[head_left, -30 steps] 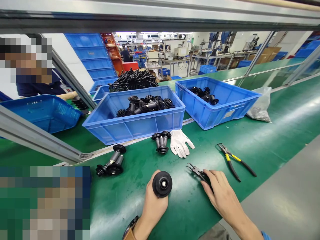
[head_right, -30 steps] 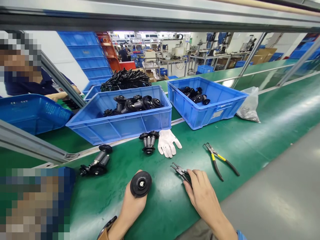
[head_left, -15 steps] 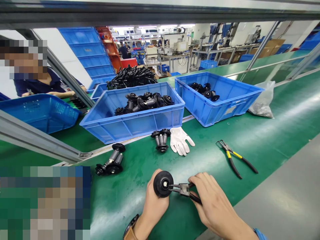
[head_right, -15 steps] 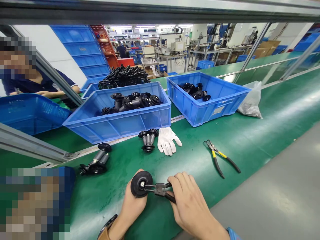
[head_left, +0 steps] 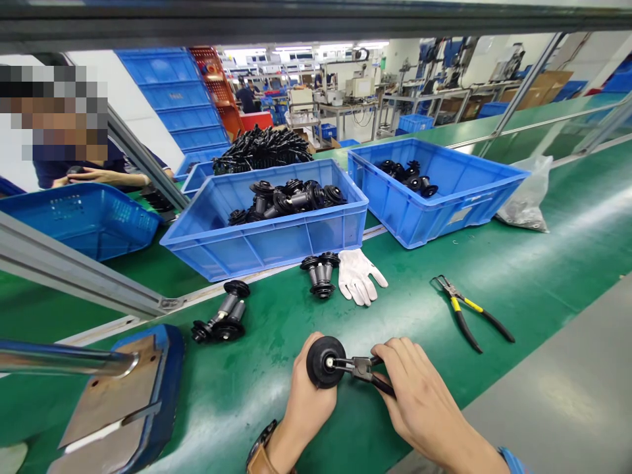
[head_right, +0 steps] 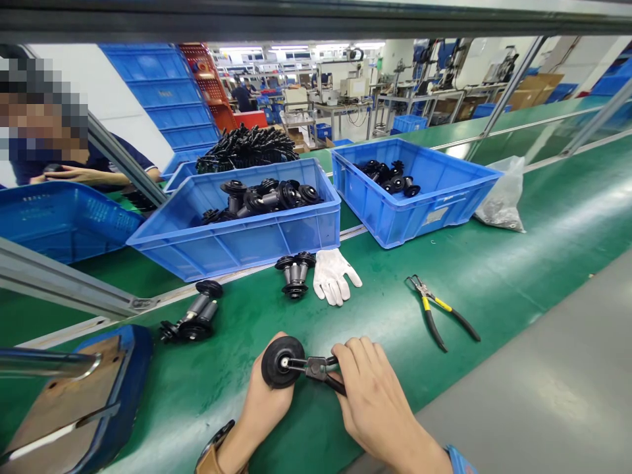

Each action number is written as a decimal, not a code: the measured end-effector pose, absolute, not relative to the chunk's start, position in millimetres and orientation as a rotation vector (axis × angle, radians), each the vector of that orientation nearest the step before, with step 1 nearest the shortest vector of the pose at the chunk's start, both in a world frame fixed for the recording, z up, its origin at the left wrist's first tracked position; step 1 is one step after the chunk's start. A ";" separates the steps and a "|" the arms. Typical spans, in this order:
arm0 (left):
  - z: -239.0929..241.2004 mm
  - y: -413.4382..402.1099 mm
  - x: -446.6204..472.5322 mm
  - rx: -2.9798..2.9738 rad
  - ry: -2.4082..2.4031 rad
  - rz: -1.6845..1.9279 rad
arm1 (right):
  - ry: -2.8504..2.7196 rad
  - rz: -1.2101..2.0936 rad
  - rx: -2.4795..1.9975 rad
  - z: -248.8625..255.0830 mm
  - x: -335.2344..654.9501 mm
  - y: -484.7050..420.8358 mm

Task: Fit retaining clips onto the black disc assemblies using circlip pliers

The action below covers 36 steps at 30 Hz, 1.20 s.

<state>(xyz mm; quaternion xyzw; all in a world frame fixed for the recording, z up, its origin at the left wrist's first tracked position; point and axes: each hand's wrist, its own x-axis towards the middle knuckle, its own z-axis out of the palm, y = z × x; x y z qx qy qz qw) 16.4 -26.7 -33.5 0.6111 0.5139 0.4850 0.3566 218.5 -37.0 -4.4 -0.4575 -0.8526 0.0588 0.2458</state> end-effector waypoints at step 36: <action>-42.0 -27.0 16.6 1.454 1.399 1.406 | -2.313 -0.099 -1.420 -14.1 196.6 -50.6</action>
